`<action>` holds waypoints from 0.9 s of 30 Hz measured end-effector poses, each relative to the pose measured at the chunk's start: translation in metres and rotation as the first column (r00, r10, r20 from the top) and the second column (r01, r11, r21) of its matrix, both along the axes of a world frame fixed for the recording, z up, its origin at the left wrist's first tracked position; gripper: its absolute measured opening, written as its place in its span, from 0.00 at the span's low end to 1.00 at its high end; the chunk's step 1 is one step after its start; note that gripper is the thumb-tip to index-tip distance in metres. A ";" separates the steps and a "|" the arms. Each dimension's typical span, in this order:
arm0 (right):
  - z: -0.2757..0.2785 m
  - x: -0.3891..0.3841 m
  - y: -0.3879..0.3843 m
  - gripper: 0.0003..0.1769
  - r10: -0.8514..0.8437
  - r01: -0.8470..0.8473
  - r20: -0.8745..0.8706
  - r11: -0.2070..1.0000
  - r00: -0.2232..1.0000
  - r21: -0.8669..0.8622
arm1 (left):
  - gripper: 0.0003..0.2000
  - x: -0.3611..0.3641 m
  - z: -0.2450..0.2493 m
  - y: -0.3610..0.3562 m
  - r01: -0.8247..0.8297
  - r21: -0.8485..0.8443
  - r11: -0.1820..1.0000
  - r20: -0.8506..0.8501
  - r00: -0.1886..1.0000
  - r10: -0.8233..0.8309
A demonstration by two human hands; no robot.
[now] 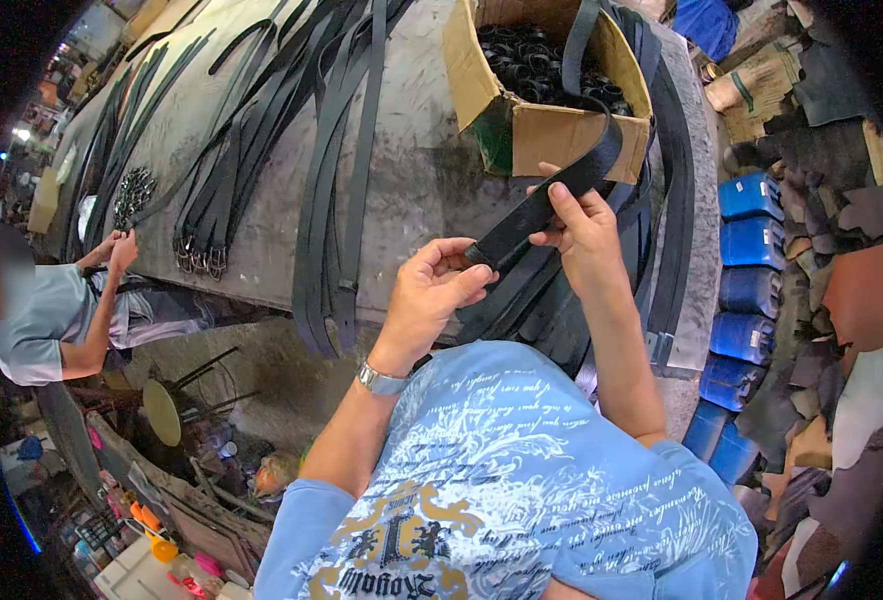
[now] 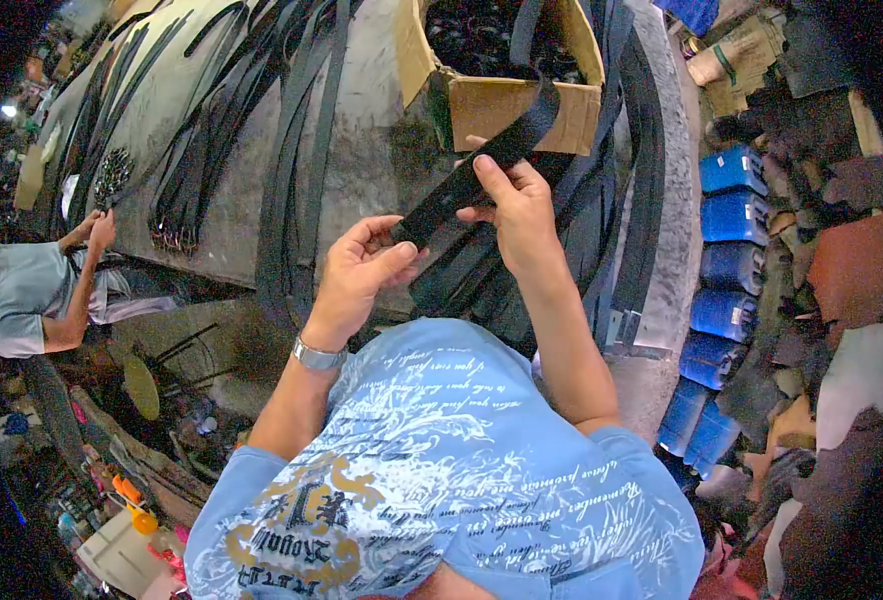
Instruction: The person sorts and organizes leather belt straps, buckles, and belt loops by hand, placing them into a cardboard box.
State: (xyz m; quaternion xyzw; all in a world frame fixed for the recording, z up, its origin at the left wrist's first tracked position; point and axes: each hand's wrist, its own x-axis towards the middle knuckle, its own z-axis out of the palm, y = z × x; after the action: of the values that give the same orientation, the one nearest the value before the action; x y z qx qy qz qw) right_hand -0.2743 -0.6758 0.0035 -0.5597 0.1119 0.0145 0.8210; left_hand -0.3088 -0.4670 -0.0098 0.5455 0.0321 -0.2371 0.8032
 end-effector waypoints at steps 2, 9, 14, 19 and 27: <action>-0.005 -0.002 0.001 0.16 0.010 -0.010 -0.016 1.000 1.000 -0.009 | 0.19 -0.003 -0.008 -0.002 -0.014 -0.023 1.000 -0.004 1.000 0.014; -0.022 -0.008 0.006 0.13 0.074 -0.069 0.011 0.962 0.997 -0.264 | 0.17 -0.016 -0.012 -0.004 -0.004 0.042 0.999 -0.043 0.999 0.006; -0.026 -0.015 0.018 0.12 0.114 -0.110 0.010 0.972 0.993 -0.209 | 0.19 -0.005 -0.006 -0.015 0.027 0.116 0.993 0.005 1.000 -0.028; -0.031 -0.019 0.015 0.14 0.181 -0.183 -0.025 0.971 0.983 -0.155 | 0.24 -0.001 0.000 -0.022 0.061 -0.015 0.998 0.022 0.998 -0.060; -0.034 -0.025 0.013 0.15 0.211 -0.214 -0.040 0.963 0.977 -0.161 | 0.23 -0.007 -0.005 -0.021 0.064 -0.056 0.996 -0.019 0.998 -0.065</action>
State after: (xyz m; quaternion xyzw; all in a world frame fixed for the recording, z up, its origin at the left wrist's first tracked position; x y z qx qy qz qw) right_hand -0.2992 -0.6627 -0.0305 -0.6340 0.0613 0.0995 0.7644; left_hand -0.3159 -0.4877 -0.0148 0.5212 0.0163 -0.2691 0.8097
